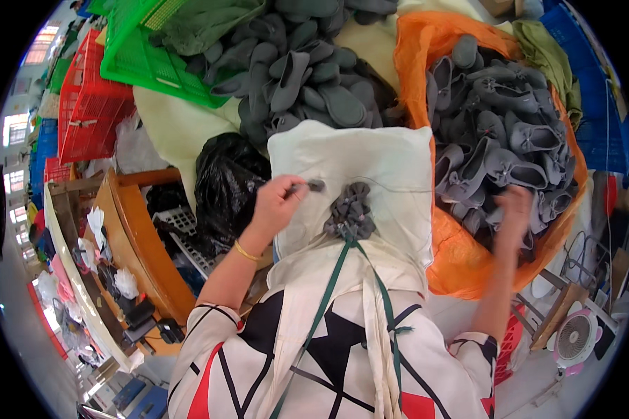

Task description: The person sews a grey slipper using a needle and thread. They pull the thread through the slipper's fabric, tie knots, and adjust the slipper's position on a white cloth. The person also handles a spool of thread and prepares the needle for stitching.

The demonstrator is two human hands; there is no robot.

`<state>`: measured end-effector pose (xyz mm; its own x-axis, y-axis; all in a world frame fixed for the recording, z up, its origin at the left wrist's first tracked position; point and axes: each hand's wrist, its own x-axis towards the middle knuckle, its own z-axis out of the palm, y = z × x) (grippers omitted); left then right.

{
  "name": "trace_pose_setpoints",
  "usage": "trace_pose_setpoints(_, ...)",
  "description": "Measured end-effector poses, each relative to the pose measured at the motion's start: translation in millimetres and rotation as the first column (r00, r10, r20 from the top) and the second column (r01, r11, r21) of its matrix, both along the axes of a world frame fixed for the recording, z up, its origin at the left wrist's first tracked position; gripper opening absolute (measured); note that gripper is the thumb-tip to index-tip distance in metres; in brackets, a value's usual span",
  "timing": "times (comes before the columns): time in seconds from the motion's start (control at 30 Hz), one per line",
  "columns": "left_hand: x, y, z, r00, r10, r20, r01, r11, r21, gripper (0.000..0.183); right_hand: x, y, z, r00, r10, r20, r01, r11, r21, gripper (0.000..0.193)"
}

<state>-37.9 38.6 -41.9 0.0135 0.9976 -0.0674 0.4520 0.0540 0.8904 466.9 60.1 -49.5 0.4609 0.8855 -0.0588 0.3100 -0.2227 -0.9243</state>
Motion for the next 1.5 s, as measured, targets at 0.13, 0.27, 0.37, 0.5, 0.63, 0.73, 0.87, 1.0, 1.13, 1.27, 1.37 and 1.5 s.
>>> trace_pose_setpoints(0.13, 46.5, 19.0, 10.1, 0.968, -0.166, 0.19, 0.186, 0.978, -0.092, 0.015, -173.0, 10.3, 5.5, 0.752, 0.656, -0.065, -0.658, 0.753, -0.013, 0.022)
trace_pose_setpoints(0.27, 53.6, 40.4, 17.0, 0.886, -0.27, 0.377, 0.346, 0.926, -0.152, 0.014, -227.2, 34.7, 28.9, 0.567, 0.815, -0.118, -0.821, 0.57, -0.013, 0.02)
trace_pose_setpoints(0.37, 34.0, 62.4, 2.8, 0.881, -0.237, 0.41, 0.326, 0.931, -0.162, 0.014, -224.0, 50.8, 10.3, 0.633, 0.761, -0.145, -0.773, 0.632, -0.06, 0.017)
trace_pose_setpoints(0.5, -36.4, 117.4, -74.7, 0.958, 0.222, 0.18, -0.204, 0.972, -0.113, 0.017, -207.5, 59.8, -24.5, 0.797, 0.45, -0.402, -0.544, 0.825, -0.155, 0.012)
trace_pose_setpoints(0.63, -94.1, 165.5, -179.4, 0.917, 0.391, -0.08, -0.398, 0.91, -0.118, 0.031, -206.0, 63.5, -39.3, 0.819, 0.363, -0.444, -0.466, 0.873, -0.146, 0.009)
trace_pose_setpoints(0.73, -107.4, 179.9, -240.2, 0.88, 0.452, -0.147, -0.475, 0.846, -0.243, 0.037, -212.9, 70.1, -36.6, 0.794, 0.442, -0.417, -0.535, 0.834, -0.135, 0.006)
trace_pose_setpoints(0.87, -105.7, 195.9, -247.1, 0.778, 0.568, 0.268, -0.277, 0.693, -0.666, 0.013, -219.1, 72.7, -31.2, 0.775, 0.398, -0.49, -0.507, 0.855, -0.107, 0.006)
trace_pose_setpoints(1.0, -126.0, 188.1, -186.4, 0.53, 0.72, 0.448, -0.255, 0.64, -0.725, 0.008, -216.6, 72.3, -28.7, 0.804, 0.425, -0.416, -0.511, 0.851, -0.119, 0.008)
trace_pose_setpoints(1.13, -119.2, 151.2, -51.4, 0.803, 0.374, 0.463, -0.021, 0.796, -0.605, 0.025, -218.8, 65.8, -28.6, 0.822, 0.377, -0.428, -0.456, 0.885, -0.097, 0.01)
trace_pose_setpoints(1.27, -89.4, 72.8, 53.4, 0.983, -0.178, 0.047, 0.182, 0.901, -0.393, 0.02, -216.9, 66.3, -23.3, 0.789, 0.362, -0.496, -0.454, 0.888, -0.074, 0.01)
trace_pose_setpoints(1.37, -55.3, 5.6, 97.7, 0.704, -0.474, -0.529, 0.32, 0.877, -0.359, 0.01, -214.5, 55.9, -29.7, 0.772, 0.324, -0.546, -0.408, 0.912, -0.036, 0.012)
trace_pose_setpoints(1.5, -35.3, -64.5, 49.3, 0.708, -0.603, -0.367, 0.391, 0.768, -0.508, 0.014, -220.7, 46.6, -25.9, 0.778, 0.362, -0.513, -0.458, 0.886, -0.07, 0.013)
